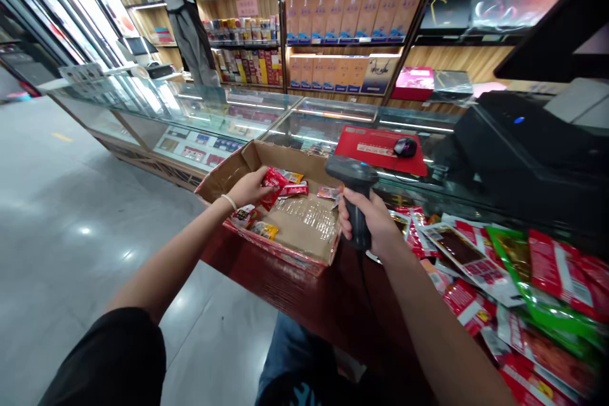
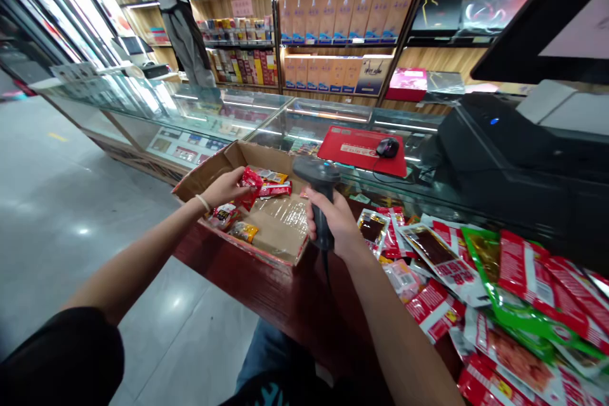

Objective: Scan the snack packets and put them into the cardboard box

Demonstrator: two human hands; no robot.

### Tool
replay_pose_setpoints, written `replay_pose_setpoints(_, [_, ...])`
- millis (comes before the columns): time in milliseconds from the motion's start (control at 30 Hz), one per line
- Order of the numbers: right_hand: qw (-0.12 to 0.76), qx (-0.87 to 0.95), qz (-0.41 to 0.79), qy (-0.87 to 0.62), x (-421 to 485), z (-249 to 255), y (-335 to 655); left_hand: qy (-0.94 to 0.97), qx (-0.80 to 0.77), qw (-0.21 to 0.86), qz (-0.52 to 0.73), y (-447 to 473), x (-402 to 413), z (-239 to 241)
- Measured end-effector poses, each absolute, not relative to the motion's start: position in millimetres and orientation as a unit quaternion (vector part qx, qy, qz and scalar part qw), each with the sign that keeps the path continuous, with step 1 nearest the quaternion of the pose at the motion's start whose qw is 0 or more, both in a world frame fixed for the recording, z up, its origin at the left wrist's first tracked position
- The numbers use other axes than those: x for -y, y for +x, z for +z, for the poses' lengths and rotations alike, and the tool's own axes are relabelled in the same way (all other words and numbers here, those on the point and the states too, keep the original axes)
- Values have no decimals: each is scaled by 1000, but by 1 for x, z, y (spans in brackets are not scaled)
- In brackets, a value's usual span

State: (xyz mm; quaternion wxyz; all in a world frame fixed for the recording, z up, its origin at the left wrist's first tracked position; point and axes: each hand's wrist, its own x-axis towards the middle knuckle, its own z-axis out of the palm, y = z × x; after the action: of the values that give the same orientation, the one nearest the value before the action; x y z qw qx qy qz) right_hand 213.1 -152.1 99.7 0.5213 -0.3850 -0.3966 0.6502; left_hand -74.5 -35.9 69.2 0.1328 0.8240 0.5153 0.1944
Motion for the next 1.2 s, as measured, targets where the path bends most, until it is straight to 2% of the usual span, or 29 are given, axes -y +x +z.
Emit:
replay_pose_setpoints(100, [538,399,627,-397,162,104,234,762,-538,194,304,-62,41,81])
replay_pose_setpoints(233, [557,391,604,-415,174,100,264,664,-493,365,427,-20,55,100])
replay_pose_setpoints(467, [572,370,577,-450,210,90,325,609,-433,501,436,57,99,130])
replay_pose_setpoints(567, [587,350,560,-469,227,81,354,558,-371,596,442,86,122,131])
replay_pose_setpoints(800, [634,306,540,-462,254,38,407,371,-283,756,459,160,168,87])
replay_pose_setpoints(1000, [654,284,535,-453,262,22,417,165,-298,802,490,220,174,37])
replay_pose_setpoints(1200, [644,272,541,-468,263,24,416,104,-281,862,408,240,155,-10])
